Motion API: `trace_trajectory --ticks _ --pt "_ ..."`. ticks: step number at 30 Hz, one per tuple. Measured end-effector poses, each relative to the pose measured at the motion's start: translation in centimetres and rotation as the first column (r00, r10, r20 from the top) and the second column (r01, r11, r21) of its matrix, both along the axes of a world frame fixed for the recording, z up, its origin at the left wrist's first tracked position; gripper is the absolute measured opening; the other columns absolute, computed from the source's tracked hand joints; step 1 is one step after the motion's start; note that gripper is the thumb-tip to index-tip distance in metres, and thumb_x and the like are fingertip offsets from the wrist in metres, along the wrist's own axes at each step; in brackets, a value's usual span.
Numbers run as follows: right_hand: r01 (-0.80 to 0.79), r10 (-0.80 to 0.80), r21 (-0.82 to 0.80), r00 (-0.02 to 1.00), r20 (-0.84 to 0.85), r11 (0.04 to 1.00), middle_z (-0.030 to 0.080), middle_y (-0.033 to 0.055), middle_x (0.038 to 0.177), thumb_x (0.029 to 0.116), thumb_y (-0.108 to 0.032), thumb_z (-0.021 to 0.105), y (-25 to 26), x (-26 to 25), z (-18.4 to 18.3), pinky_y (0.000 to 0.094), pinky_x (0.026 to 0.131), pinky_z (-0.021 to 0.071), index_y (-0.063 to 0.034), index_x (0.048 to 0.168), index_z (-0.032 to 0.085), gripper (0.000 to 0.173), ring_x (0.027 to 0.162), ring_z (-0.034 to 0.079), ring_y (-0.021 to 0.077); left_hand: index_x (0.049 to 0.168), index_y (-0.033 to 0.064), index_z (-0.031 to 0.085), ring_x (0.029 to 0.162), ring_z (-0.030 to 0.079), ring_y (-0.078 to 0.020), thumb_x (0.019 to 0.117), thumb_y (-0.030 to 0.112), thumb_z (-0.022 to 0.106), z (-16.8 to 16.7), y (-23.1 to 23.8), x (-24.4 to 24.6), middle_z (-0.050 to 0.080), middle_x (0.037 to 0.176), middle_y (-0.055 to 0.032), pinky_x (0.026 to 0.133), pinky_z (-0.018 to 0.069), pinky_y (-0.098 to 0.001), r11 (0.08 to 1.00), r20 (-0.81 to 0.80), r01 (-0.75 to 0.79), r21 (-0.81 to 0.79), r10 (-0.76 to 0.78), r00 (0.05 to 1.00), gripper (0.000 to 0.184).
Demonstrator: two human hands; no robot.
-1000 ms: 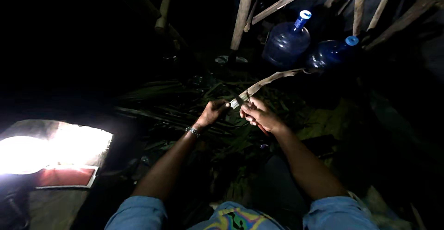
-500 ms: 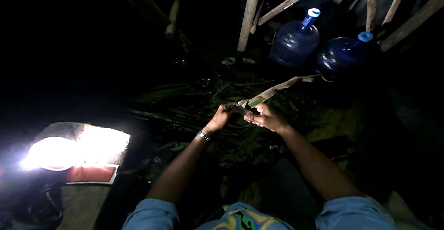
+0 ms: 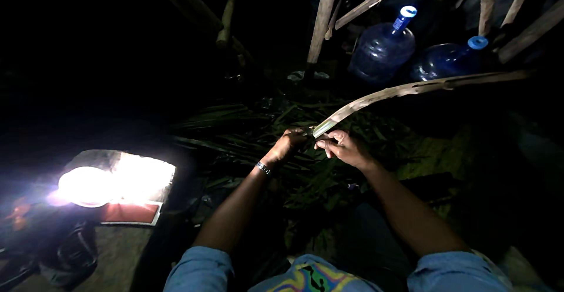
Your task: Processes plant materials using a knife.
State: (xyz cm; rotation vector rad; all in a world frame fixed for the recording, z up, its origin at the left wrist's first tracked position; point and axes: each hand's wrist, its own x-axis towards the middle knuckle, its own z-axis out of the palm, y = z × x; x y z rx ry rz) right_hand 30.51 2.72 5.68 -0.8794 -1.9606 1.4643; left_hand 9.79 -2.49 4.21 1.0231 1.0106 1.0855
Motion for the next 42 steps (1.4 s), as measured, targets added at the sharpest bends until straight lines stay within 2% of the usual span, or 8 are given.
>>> trace_trajectory --ticks 12,16,20,23,28,32,37,42 --pt "0.211 -0.217 0.360 0.976 -0.025 0.909 0.074 0.0148 0.114 0.0962 -0.006 0.067 0.1 -0.1 -1.0 0.0322 0.093 0.0577 0.0044 0.113 0.071 0.021 0.102 0.072 0.0139 0.086 0.0155 0.063 0.060 0.050 -0.0022 0.0993 0.011 0.045 0.0 1.0 0.9 0.056 0.069 0.0074 0.058 0.0446 -0.0193 0.998 -0.031 -0.063 -0.001 0.063 0.998 0.023" --pt "0.049 -0.051 0.157 0.999 0.004 0.986 0.065 -0.0039 0.077 0.0990 -0.006 0.062 0.0 0.4 0.7 0.0154 0.063 0.0472 -0.0001 0.109 0.068 0.013 0.065 0.055 -0.0019 0.095 0.0140 0.067 0.058 0.049 0.0007 0.0993 0.009 0.045 0.4 0.4 0.9 0.059 0.074 0.0086 0.054 0.0430 -0.0164 0.999 -0.096 -0.044 0.021 0.046 0.994 0.023" --pt "-0.013 0.006 -0.052 0.992 -0.129 0.999 0.067 -0.0022 0.082 0.0992 -0.001 0.057 0.0 0.5 1.0 0.0127 0.048 0.0386 -0.0047 0.129 0.065 0.031 0.055 0.048 -0.0023 0.101 0.0109 0.065 0.067 0.053 0.0003 0.1049 0.014 0.046 1.9 -0.8 0.9 0.060 0.081 0.0060 0.062 0.0471 -0.0183 1.000 -0.206 0.017 -0.012 -0.019 0.978 0.020" --pt "0.150 -0.152 0.061 0.988 0.016 0.987 0.069 0.0063 0.118 0.0992 0.001 0.059 -0.6 0.5 1.6 0.0194 0.071 0.0528 -0.0012 0.131 0.061 0.032 0.081 0.062 0.0021 0.090 0.0134 0.061 0.053 0.045 -0.0012 0.1023 0.014 0.046 3.6 -1.0 1.2 0.050 0.066 0.0062 0.051 0.0400 -0.0173 0.996 -0.253 -0.030 -0.085 0.007 0.968 0.019" --pt "0.337 -0.330 0.318 0.941 -0.076 0.886 0.071 0.0091 0.091 0.0926 0.002 0.061 -0.2 -0.3 -0.2 0.0256 0.075 0.0566 0.0025 0.101 0.070 0.012 0.081 0.067 0.0080 0.103 0.0128 0.067 0.052 0.042 -0.0037 0.1044 0.022 0.046 1.2 0.0 1.4 0.051 0.068 0.0038 0.050 0.0376 -0.0191 0.998 -0.241 -0.057 0.027 0.062 0.969 0.023" --pt "0.439 -0.348 0.385 0.893 -0.285 0.812 0.072 0.0162 0.104 0.0880 0.004 0.059 0.9 -1.0 -1.5 0.0234 0.091 0.0555 0.0102 0.107 0.070 0.023 0.099 0.069 0.0080 0.103 0.0147 0.067 0.050 0.040 -0.0021 0.1074 0.024 0.045 1.0 0.3 1.2 0.050 0.066 0.0053 0.047 0.0357 -0.0169 0.997 -0.236 -0.036 0.071 0.052 0.970 0.024" --pt "0.409 -0.401 -0.068 0.828 -0.391 0.910 0.065 -0.0037 0.080 0.0884 0.008 0.057 0.7 -0.6 0.1 0.0155 0.048 0.0418 -0.0036 0.101 0.067 0.020 0.054 0.048 -0.0016 0.105 0.0143 0.067 0.051 0.042 -0.0027 0.1079 0.023 0.045 1.3 0.3 0.1 0.050 0.066 0.0058 0.049 0.0395 -0.0180 0.999 -0.280 -0.024 0.044 0.036 0.959 0.024" --pt "0.440 -0.556 -0.343 0.703 -0.444 0.830 0.060 -0.0027 0.066 0.0918 0.011 0.048 2.2 0.4 1.2 0.0159 0.042 0.0402 -0.0066 0.091 0.059 0.021 0.044 0.044 0.0012 0.089 0.0159 0.064 0.048 0.039 -0.0031 0.1065 0.024 0.048 1.9 0.2 -1.5 0.047 0.061 0.0061 0.046 0.0351 -0.0184 0.997 -0.326 -0.036 0.065 0.056 0.944 0.025"
